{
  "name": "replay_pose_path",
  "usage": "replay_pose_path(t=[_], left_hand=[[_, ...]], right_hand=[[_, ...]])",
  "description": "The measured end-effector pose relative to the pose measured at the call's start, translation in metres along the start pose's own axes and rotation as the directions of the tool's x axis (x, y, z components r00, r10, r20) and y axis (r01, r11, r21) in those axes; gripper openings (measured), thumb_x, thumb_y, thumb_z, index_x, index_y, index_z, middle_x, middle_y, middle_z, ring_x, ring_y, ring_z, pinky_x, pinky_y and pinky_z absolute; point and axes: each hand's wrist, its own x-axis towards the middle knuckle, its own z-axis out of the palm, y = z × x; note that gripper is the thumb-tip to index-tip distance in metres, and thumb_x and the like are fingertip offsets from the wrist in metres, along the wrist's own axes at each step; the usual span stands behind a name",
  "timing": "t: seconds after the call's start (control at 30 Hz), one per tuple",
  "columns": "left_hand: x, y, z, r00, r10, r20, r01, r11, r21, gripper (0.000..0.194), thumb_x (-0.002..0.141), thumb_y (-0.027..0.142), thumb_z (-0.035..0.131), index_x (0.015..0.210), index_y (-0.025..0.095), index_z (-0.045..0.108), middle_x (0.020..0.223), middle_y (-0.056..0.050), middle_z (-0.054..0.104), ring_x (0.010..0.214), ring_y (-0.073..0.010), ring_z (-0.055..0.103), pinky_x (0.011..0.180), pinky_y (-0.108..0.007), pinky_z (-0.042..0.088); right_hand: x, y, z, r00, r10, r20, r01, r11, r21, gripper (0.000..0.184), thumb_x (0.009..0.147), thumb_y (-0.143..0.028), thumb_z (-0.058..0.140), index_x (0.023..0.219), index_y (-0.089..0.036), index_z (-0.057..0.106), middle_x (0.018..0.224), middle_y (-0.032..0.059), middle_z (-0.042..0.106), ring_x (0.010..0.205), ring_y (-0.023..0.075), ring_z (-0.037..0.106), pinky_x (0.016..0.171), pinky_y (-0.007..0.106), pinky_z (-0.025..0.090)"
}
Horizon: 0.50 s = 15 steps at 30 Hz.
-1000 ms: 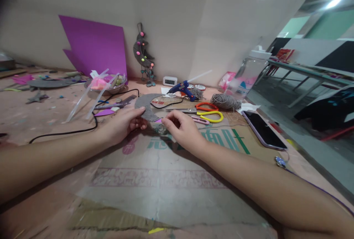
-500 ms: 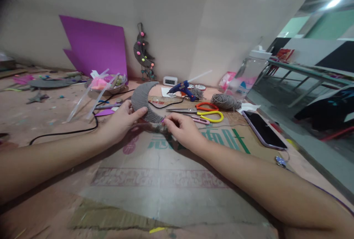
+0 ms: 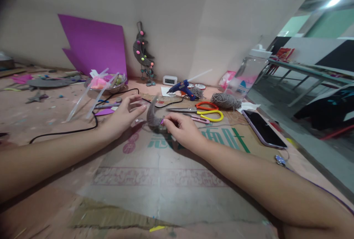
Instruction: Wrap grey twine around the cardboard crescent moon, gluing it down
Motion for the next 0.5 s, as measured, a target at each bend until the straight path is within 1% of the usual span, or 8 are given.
replay_pose_path(t=[0.03,0.07,0.13,0.2,0.27,0.33,0.4,0.5], left_hand=[[0.000,0.002,-0.001,0.994,0.082,0.066,-0.088,0.992,0.092,0.037,0.088,0.042,0.059,0.120,0.023,0.055,0.128,-0.009,0.060,0.115,-0.0230,0.059,0.099,-0.044,0.048],[-0.001,0.005,-0.001,0.977,0.156,0.146,-0.180,0.969,0.168,0.035,0.089,0.041,0.058,0.119,0.023,0.057,0.130,-0.009,0.059,0.120,-0.0239,0.056,0.104,-0.046,0.044],[-0.004,0.009,-0.001,0.915,0.271,0.299,-0.350,0.903,0.251,0.040,0.087,0.043,0.061,0.121,0.022,0.058,0.136,-0.010,0.056,0.130,-0.0261,0.049,0.111,-0.049,0.037],[-0.007,0.011,0.000,0.843,0.363,0.398,-0.488,0.826,0.280,0.050,0.083,0.046,0.066,0.124,0.020,0.056,0.140,-0.013,0.053,0.136,-0.0285,0.042,0.113,-0.051,0.032],[-0.010,0.010,0.001,0.787,0.427,0.445,-0.580,0.758,0.299,0.055,0.082,0.049,0.068,0.126,0.018,0.055,0.141,-0.015,0.052,0.138,-0.0298,0.039,0.114,-0.052,0.032],[-0.011,0.008,0.002,0.756,0.467,0.459,-0.630,0.710,0.314,0.053,0.083,0.049,0.066,0.125,0.018,0.056,0.138,-0.016,0.054,0.136,-0.0298,0.041,0.112,-0.052,0.034],[-0.011,0.007,0.001,0.745,0.492,0.450,-0.648,0.692,0.317,0.047,0.085,0.047,0.065,0.121,0.018,0.059,0.133,-0.015,0.057,0.132,-0.0290,0.046,0.110,-0.051,0.037],[-0.009,0.007,0.001,0.741,0.517,0.429,-0.657,0.691,0.302,0.038,0.086,0.044,0.064,0.115,0.019,0.061,0.124,-0.013,0.062,0.126,-0.0275,0.050,0.106,-0.049,0.041]], right_hand=[[0.000,0.000,0.000,1.000,0.003,0.001,-0.003,1.000,0.003,0.021,0.088,-0.029,0.050,0.075,-0.017,0.061,0.060,-0.0026,0.056,0.057,0.0113,0.051,0.056,0.023,0.037],[0.000,0.001,0.000,1.000,0.012,0.003,-0.013,1.000,0.017,0.021,0.088,-0.029,0.050,0.074,-0.018,0.060,0.060,-0.0029,0.056,0.056,0.0111,0.050,0.055,0.023,0.036],[-0.001,0.001,0.001,0.999,0.043,0.012,-0.044,0.997,0.065,0.022,0.088,-0.031,0.050,0.073,-0.018,0.058,0.059,-0.0037,0.054,0.052,0.0103,0.048,0.051,0.022,0.036],[-0.002,0.000,0.001,0.997,0.068,0.031,-0.071,0.991,0.109,0.023,0.089,-0.034,0.050,0.073,-0.018,0.056,0.058,-0.0045,0.052,0.049,0.0096,0.047,0.049,0.022,0.035],[-0.003,-0.001,0.001,0.996,0.069,0.051,-0.074,0.990,0.123,0.024,0.089,-0.034,0.050,0.071,-0.018,0.055,0.058,-0.0045,0.052,0.049,0.0094,0.047,0.049,0.022,0.035],[-0.003,-0.003,0.001,0.997,0.050,0.064,-0.057,0.992,0.116,0.025,0.089,-0.034,0.050,0.070,-0.018,0.055,0.059,-0.0040,0.052,0.050,0.0097,0.048,0.051,0.022,0.036],[-0.003,-0.004,0.001,0.997,0.026,0.073,-0.033,0.995,0.097,0.026,0.090,-0.033,0.049,0.069,-0.018,0.055,0.061,-0.0035,0.053,0.053,0.0100,0.049,0.052,0.022,0.037],[-0.003,-0.005,0.001,0.997,-0.005,0.077,0.000,0.998,0.058,0.026,0.090,-0.030,0.050,0.068,-0.018,0.055,0.062,-0.0027,0.055,0.057,0.0108,0.050,0.056,0.023,0.037]])
